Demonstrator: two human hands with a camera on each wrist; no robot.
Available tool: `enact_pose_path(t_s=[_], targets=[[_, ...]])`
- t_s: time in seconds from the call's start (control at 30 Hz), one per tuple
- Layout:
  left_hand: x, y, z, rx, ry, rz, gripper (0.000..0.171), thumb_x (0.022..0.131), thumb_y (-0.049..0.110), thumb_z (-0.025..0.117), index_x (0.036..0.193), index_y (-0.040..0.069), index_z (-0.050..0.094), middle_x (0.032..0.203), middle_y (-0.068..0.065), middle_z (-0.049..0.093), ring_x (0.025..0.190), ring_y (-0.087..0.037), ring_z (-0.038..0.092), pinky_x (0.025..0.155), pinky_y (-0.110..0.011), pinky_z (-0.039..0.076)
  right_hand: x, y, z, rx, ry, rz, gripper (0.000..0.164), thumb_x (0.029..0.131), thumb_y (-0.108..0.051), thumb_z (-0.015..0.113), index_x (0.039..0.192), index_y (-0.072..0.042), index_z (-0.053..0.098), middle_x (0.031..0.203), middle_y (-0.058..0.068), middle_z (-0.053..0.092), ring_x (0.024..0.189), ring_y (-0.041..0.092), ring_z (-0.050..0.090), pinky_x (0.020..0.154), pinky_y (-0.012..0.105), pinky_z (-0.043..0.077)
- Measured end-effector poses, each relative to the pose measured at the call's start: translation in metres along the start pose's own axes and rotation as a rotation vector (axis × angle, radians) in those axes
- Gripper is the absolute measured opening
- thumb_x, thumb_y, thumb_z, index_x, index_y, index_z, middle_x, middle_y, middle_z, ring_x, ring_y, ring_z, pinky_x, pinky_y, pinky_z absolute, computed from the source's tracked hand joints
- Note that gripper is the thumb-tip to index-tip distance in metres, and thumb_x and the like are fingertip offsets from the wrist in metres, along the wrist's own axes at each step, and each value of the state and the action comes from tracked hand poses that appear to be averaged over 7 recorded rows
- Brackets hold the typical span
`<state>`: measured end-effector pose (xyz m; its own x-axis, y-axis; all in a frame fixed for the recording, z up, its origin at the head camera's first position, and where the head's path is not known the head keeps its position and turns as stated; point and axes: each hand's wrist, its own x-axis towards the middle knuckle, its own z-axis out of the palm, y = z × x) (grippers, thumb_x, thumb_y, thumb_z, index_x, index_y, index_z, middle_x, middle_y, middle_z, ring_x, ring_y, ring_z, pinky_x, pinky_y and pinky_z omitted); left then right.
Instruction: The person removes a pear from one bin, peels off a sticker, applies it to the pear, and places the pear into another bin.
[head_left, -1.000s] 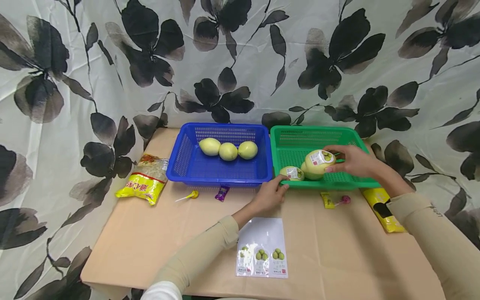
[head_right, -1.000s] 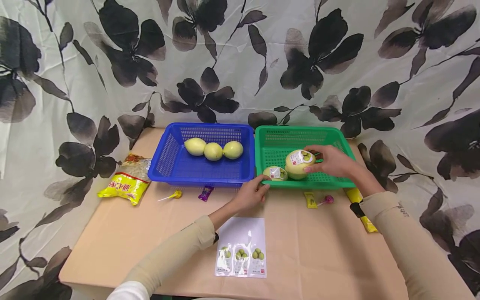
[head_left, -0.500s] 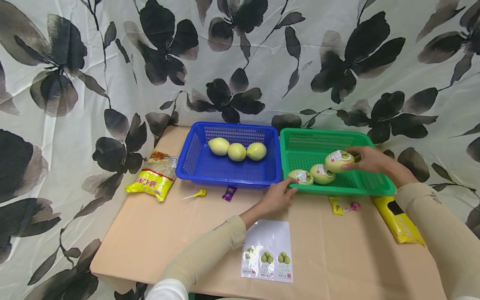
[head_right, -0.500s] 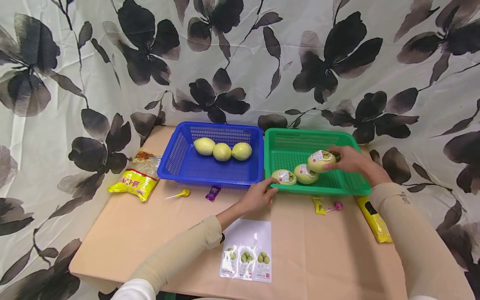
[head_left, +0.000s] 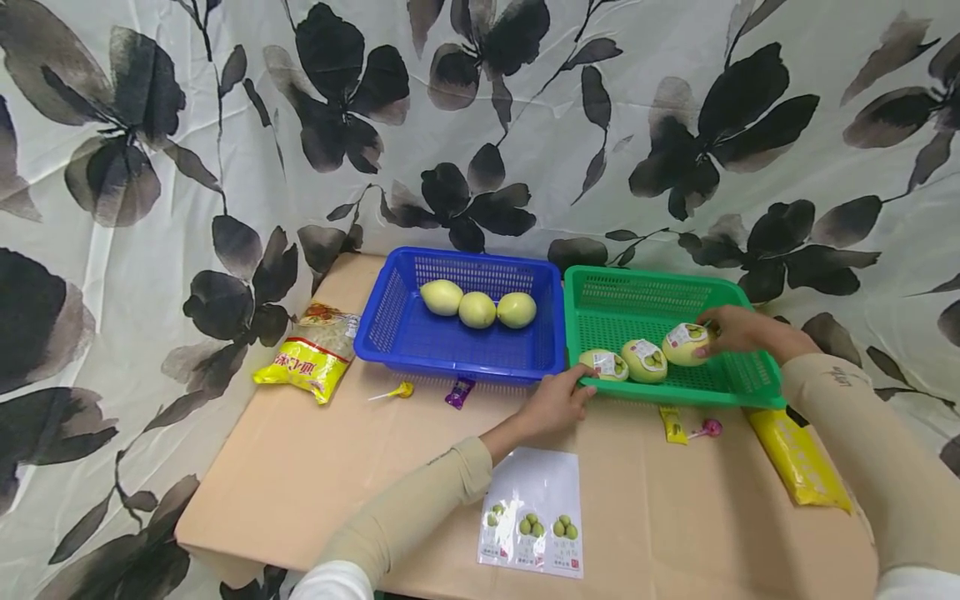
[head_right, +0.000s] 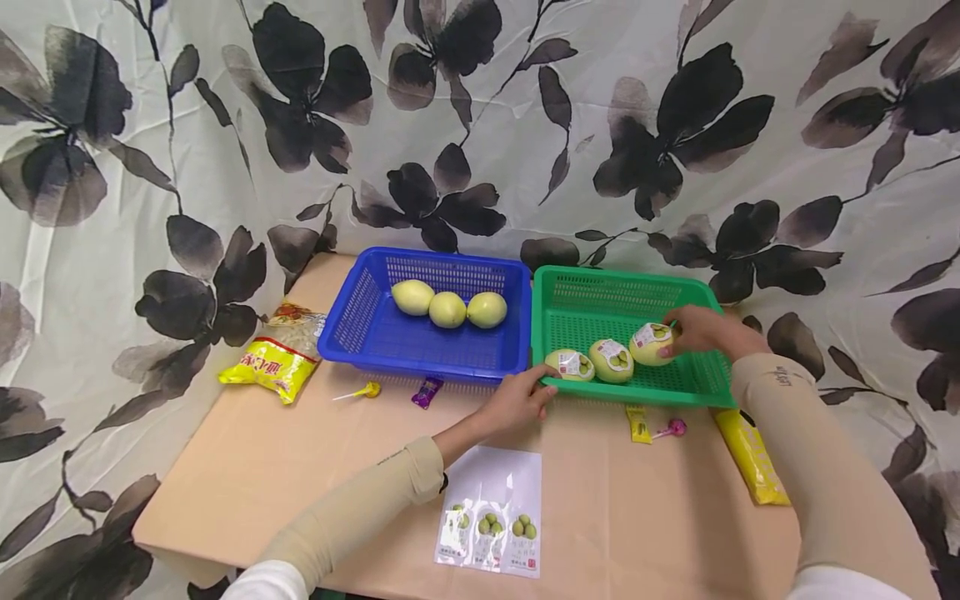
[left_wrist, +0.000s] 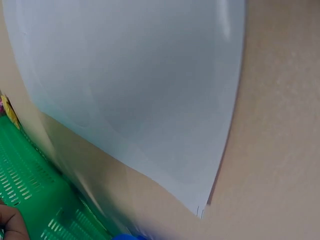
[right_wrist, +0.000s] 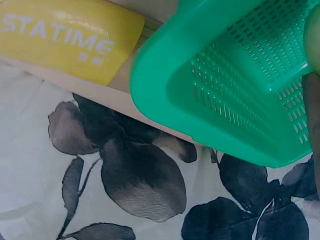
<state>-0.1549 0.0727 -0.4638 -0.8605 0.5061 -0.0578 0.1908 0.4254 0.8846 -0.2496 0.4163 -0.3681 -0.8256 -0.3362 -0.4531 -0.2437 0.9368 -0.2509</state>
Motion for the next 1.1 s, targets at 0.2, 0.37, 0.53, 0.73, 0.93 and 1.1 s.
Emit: enact_pose_path(t_s=[0.2,0.37,0.53,0.73,0.93,1.1], targets=[[-0.001,0.0,0.001,-0.024,-0.016,-0.01,0.032,0.108,0.021,0.057,0.139,0.015,0.061,0.079,-0.004,0.073,0.06,0.0,0.059,0.058,-0.015,0.047,0.006,0.005,0.01,-0.047,-0.051,0.0,0.076,0.088,-0.033,0.084,0.131,0.021,0.051,0.117,0.04,0.063,0.106,0.051,0.063,0.088,0.058,0.055],[-0.001,0.001,0.002,-0.026,-0.019,-0.01,0.032,0.108,0.02,0.057,0.139,0.014,0.061,0.079,-0.004,0.072,0.059,0.0,0.055,0.057,-0.014,0.046,0.006,0.007,0.016,-0.03,-0.086,0.002,0.078,0.088,-0.032,0.085,0.132,0.022,0.05,0.119,0.041,0.061,0.107,0.052,0.062,0.089,0.059,0.054],[-0.002,0.001,0.002,-0.029,-0.019,-0.004,0.031,0.108,0.019,0.057,0.138,0.013,0.061,0.08,0.0,0.069,0.058,0.0,0.053,0.056,-0.014,0.045,0.009,0.006,0.02,-0.023,-0.12,0.004,0.072,0.088,-0.029,0.084,0.131,0.019,0.051,0.118,0.038,0.062,0.105,0.047,0.064,0.086,0.055,0.056],[-0.003,0.001,0.002,-0.027,-0.001,0.002,0.03,0.107,0.017,0.058,0.136,0.012,0.062,0.08,-0.007,0.072,0.058,0.0,0.054,0.057,-0.014,0.045,0.016,0.005,0.023,-0.025,-0.144,0.032,0.07,0.088,-0.027,0.085,0.131,0.016,0.051,0.117,0.036,0.062,0.102,0.041,0.063,0.084,0.051,0.055],[-0.003,0.001,-0.001,-0.026,-0.004,0.002,0.03,0.108,0.018,0.057,0.137,0.013,0.061,0.084,-0.01,0.074,0.059,0.001,0.055,0.057,-0.014,0.045,0.019,0.005,0.024,-0.029,-0.168,0.054,0.069,0.086,-0.028,0.087,0.129,0.012,0.05,0.117,0.034,0.061,0.101,0.039,0.062,0.082,0.049,0.054],[-0.002,0.0,-0.001,0.001,-0.005,0.015,0.031,0.108,0.019,0.057,0.138,0.013,0.061,0.078,-0.002,0.069,0.058,0.001,0.053,0.057,-0.014,0.044,0.009,0.006,0.025,-0.014,-0.214,0.075,0.063,0.087,-0.022,0.086,0.125,0.012,0.047,0.114,0.031,0.059,0.1,0.038,0.06,0.083,0.048,0.054]])
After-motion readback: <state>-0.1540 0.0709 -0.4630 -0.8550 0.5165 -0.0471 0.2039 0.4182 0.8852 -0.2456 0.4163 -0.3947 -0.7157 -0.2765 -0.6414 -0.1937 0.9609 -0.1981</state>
